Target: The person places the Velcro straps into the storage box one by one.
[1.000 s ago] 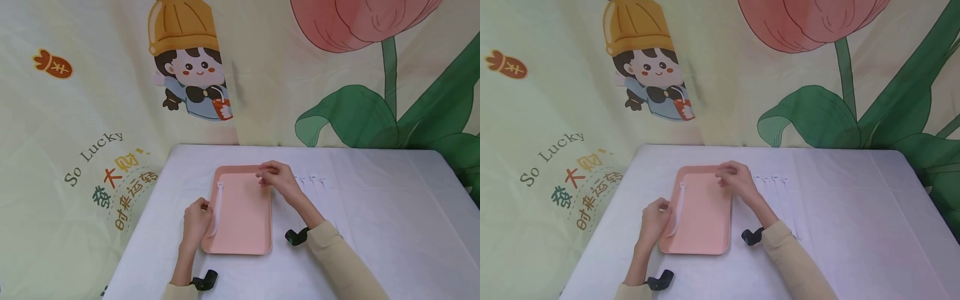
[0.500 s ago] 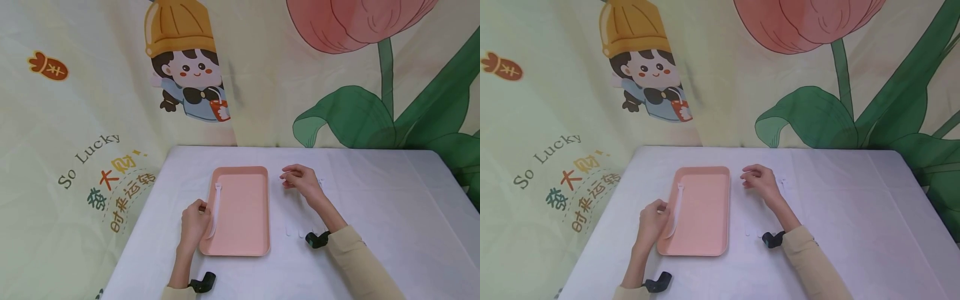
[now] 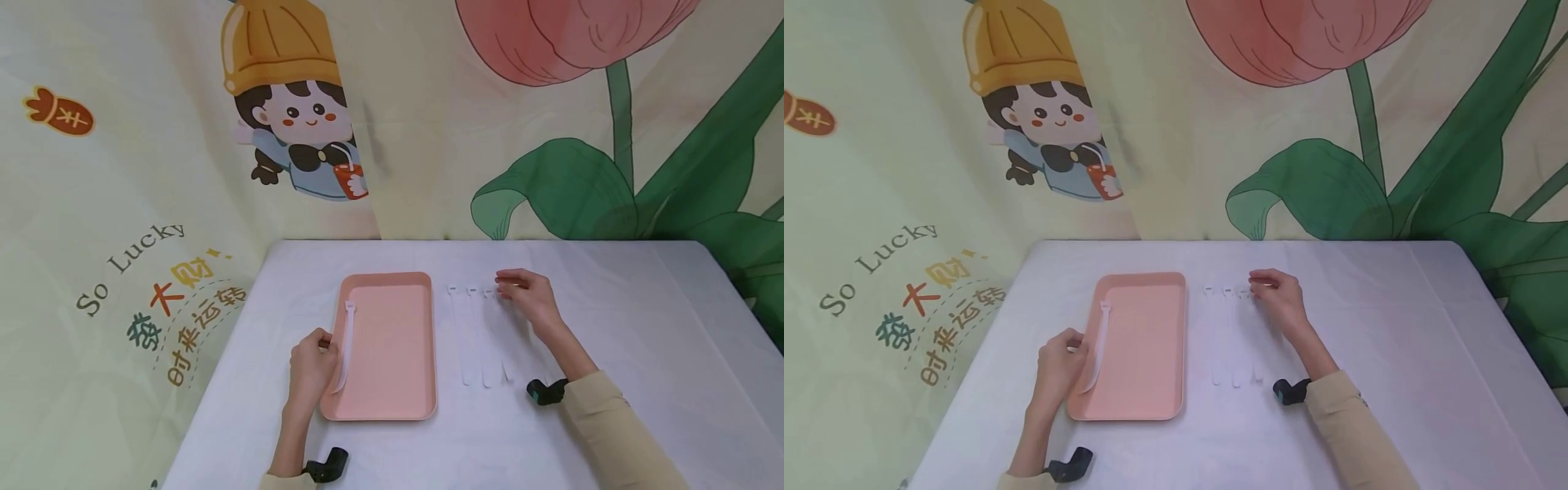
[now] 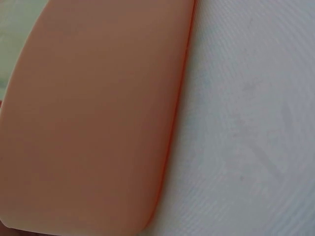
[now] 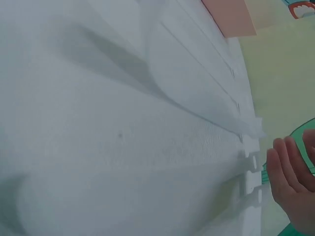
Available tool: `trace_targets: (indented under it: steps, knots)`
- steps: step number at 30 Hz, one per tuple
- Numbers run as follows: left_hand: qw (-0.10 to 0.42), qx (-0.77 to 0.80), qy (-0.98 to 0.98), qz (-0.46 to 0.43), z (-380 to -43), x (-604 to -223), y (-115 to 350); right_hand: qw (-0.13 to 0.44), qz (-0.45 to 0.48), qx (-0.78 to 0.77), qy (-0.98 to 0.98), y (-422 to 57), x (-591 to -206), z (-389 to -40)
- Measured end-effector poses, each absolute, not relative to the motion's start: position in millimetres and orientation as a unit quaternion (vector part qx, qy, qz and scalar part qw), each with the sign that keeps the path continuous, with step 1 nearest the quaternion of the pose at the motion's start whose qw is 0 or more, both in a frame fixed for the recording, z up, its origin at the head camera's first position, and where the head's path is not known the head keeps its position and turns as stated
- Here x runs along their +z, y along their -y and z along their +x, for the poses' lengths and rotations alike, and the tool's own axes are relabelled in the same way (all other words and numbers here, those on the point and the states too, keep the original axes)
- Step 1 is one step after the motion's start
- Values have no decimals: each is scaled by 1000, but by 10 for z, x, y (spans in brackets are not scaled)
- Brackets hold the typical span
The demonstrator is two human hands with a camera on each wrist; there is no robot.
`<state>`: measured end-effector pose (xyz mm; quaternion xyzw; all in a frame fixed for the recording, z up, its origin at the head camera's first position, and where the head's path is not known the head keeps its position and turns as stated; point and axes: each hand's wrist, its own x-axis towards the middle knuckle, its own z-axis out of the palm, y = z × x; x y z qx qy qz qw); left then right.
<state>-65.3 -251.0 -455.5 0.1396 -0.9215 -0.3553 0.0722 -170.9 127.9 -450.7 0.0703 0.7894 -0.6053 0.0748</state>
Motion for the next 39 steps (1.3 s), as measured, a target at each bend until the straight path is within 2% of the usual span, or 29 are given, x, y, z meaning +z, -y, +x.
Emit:
trace_targets:
  steps: [10, 16, 28, 39]
  knots:
    - [74, -358, 921, 137, -655, -4561, 2511, 7, 95, -584, -806, -1471, -4538, -1703]
    - [79, -356, 921, 140, -657, -4576, 2501, -8, 98, -579, -809, -1535, -4600, -1739]
    - [74, -354, 922, 135, -658, -4559, 2495, 42, 110, -575, -810, -1563, -4673, -1760]
    - [67, -353, 922, 144, -655, -4551, 2487, 56, 119, -563, -816, -1571, -4699, -1717]
